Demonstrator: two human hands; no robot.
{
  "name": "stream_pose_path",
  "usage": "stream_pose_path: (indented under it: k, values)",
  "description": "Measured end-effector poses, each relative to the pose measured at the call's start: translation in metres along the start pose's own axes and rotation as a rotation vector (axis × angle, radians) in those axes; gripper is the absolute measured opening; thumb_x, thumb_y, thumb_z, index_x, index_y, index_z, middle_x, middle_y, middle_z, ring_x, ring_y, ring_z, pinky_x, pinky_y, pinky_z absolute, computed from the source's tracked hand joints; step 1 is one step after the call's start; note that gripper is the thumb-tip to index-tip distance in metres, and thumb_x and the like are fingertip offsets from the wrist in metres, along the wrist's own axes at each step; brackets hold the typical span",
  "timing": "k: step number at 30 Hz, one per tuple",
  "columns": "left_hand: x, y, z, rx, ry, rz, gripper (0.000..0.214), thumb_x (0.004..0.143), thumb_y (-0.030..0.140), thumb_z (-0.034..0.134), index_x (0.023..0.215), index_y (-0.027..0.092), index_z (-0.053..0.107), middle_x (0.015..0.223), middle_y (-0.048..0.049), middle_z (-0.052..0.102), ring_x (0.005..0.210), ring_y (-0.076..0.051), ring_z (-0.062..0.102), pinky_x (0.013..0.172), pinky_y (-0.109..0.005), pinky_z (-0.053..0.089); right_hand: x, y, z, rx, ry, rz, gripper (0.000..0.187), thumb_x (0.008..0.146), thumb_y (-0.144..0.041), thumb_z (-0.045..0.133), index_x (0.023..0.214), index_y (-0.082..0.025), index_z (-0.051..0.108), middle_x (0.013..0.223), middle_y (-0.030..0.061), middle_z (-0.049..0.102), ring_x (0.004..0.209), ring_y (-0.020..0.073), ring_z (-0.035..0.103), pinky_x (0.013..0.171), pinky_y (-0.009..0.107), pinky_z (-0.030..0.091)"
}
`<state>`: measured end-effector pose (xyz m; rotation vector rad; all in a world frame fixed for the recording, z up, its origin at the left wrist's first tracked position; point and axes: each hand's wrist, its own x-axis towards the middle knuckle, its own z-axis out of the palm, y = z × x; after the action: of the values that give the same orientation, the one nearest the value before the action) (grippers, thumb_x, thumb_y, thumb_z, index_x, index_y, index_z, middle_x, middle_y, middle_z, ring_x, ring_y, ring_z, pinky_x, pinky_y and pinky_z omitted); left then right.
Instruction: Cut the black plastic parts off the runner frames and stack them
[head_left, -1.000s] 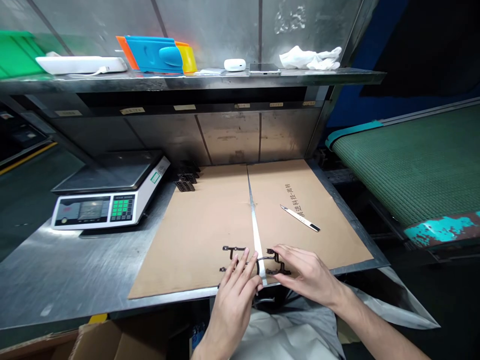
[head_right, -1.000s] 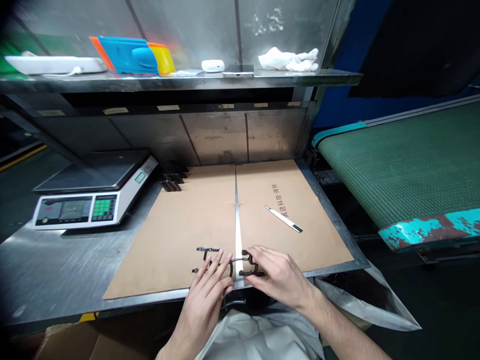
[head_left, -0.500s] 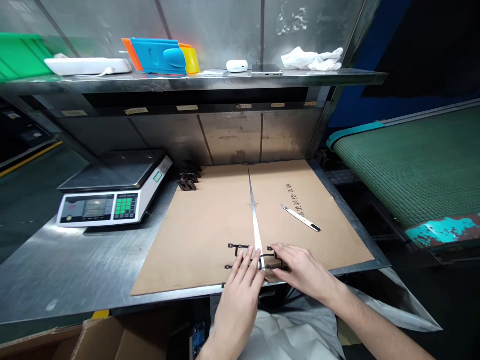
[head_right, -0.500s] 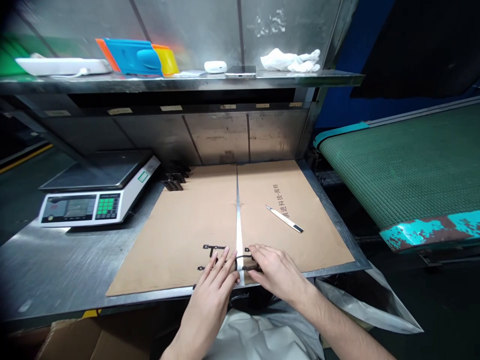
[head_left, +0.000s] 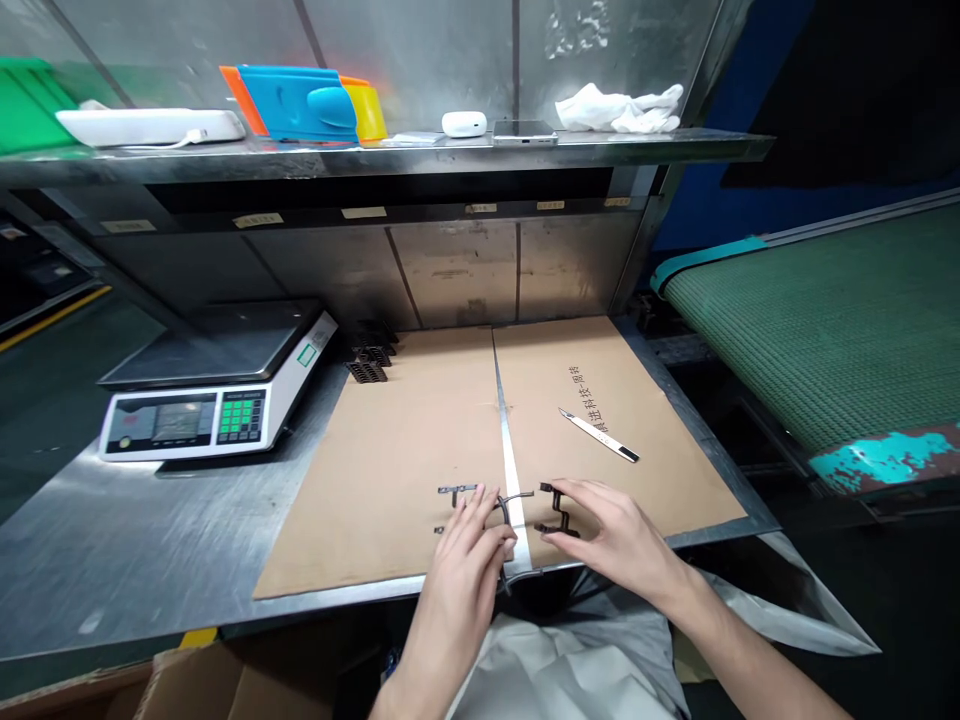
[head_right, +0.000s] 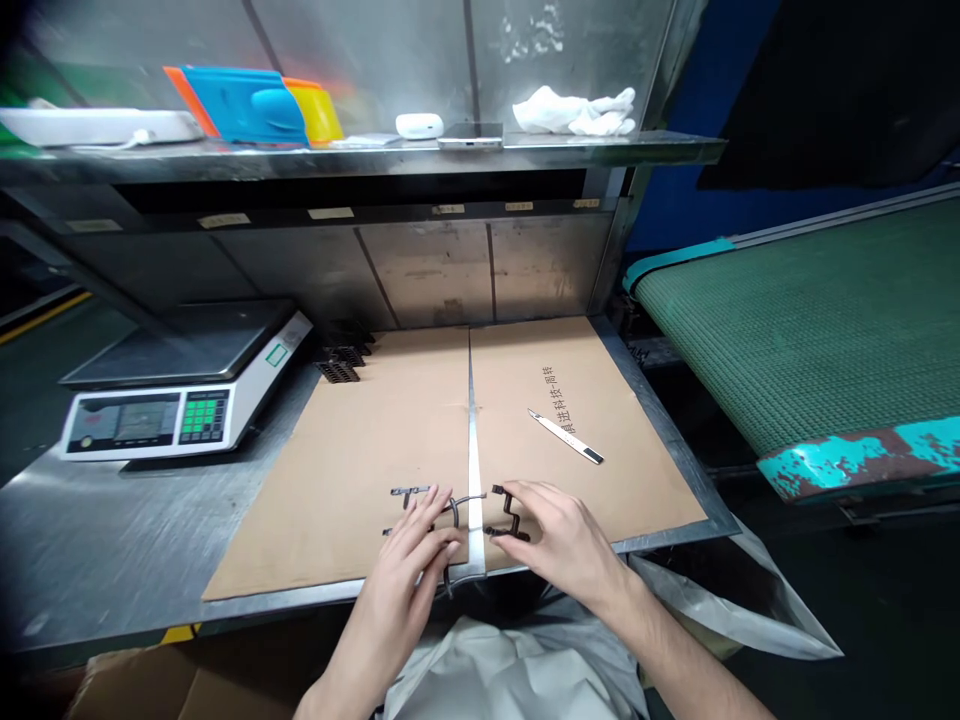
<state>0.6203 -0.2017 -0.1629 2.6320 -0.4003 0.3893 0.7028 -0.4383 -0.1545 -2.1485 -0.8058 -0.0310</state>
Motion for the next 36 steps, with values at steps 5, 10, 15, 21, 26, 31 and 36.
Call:
stream_pose_path:
  k: [5, 10, 15, 21, 26, 31, 36]
  values:
    - [-0.005, -0.018, -0.013, 0.017, 0.071, -0.045, 0.028, 0.103, 0.015, 0.052, 0.123, 0.028, 0.067, 0.168, -0.0106, 0.035, 0.159, -0.036, 0.023, 0.112, -0.065, 0.05, -0.003, -0.011, -0.006, 0.026, 0.094, -0.013, 0.053, 0.09, -0.027, 0.076, 0.14, -0.025, 0.059, 0.131, 0.0088, 0.072, 0.122, 0.027, 0.069, 0.106, 0.041, 0.059]
    - [0.0, -0.026, -0.034, 0.194, 0.123, 0.105, 0.027, 0.101, 0.017, 0.059, 0.124, 0.028, 0.067, 0.169, -0.0114, 0.034, 0.158, -0.04, 0.024, 0.116, -0.071, 0.042, -0.002, -0.014, -0.006, 0.029, 0.164, -0.001, 0.052, 0.089, -0.029, 0.077, 0.139, -0.025, 0.061, 0.13, 0.0086, 0.073, 0.12, 0.0272, 0.07, 0.106, 0.041, 0.06]
    - [0.0, -0.024, -0.036, 0.142, 0.146, 0.225, 0.032, 0.1, 0.01, 0.06, 0.13, 0.021, 0.062, 0.145, -0.0103, 0.065, 0.148, -0.03, 0.048, 0.118, -0.057, 0.048, -0.002, -0.014, 0.001, 0.044, 0.157, 0.025, 0.053, 0.089, -0.031, 0.079, 0.138, -0.025, 0.062, 0.13, 0.0087, 0.073, 0.12, 0.0277, 0.07, 0.107, 0.042, 0.059]
    - [0.002, -0.009, -0.029, 0.098, 0.28, 0.29, 0.033, 0.095, 0.001, 0.065, 0.127, 0.011, 0.066, 0.135, -0.0135, 0.072, 0.137, -0.03, 0.06, 0.116, -0.057, 0.051, -0.003, -0.03, 0.005, 0.03, 0.085, 0.028, 0.052, 0.088, -0.024, 0.077, 0.137, -0.024, 0.06, 0.13, 0.0073, 0.073, 0.119, 0.0259, 0.07, 0.106, 0.04, 0.059]
    - [0.004, 0.004, -0.027, 0.081, 0.308, 0.295, 0.037, 0.092, -0.002, 0.067, 0.128, 0.009, 0.067, 0.135, -0.0142, 0.072, 0.142, -0.036, 0.053, 0.118, -0.063, 0.046, 0.0, -0.04, 0.016, -0.058, 0.095, 0.041, 0.052, 0.088, -0.018, 0.074, 0.137, -0.023, 0.058, 0.128, 0.0091, 0.073, 0.117, 0.0282, 0.071, 0.099, 0.043, 0.062]
    - [0.005, 0.013, -0.027, -0.003, 0.366, 0.299, 0.041, 0.089, -0.006, 0.069, 0.127, 0.008, 0.068, 0.129, -0.0132, 0.075, 0.143, -0.037, 0.053, 0.116, -0.061, 0.047, 0.002, -0.033, 0.025, -0.1, 0.184, -0.073, 0.053, 0.092, -0.02, 0.07, 0.142, -0.019, 0.052, 0.133, 0.0119, 0.071, 0.122, 0.028, 0.069, 0.104, 0.044, 0.06]
    - [0.006, 0.019, -0.031, -0.018, 0.424, 0.298, 0.033, 0.089, -0.006, 0.067, 0.119, 0.008, 0.072, 0.12, -0.0117, 0.078, 0.14, -0.035, 0.056, 0.117, -0.057, 0.047, 0.0, -0.027, 0.025, -0.043, 0.204, -0.121, 0.059, 0.09, -0.016, 0.07, 0.145, -0.021, 0.051, 0.135, 0.0096, 0.07, 0.125, 0.0243, 0.067, 0.109, 0.039, 0.057]
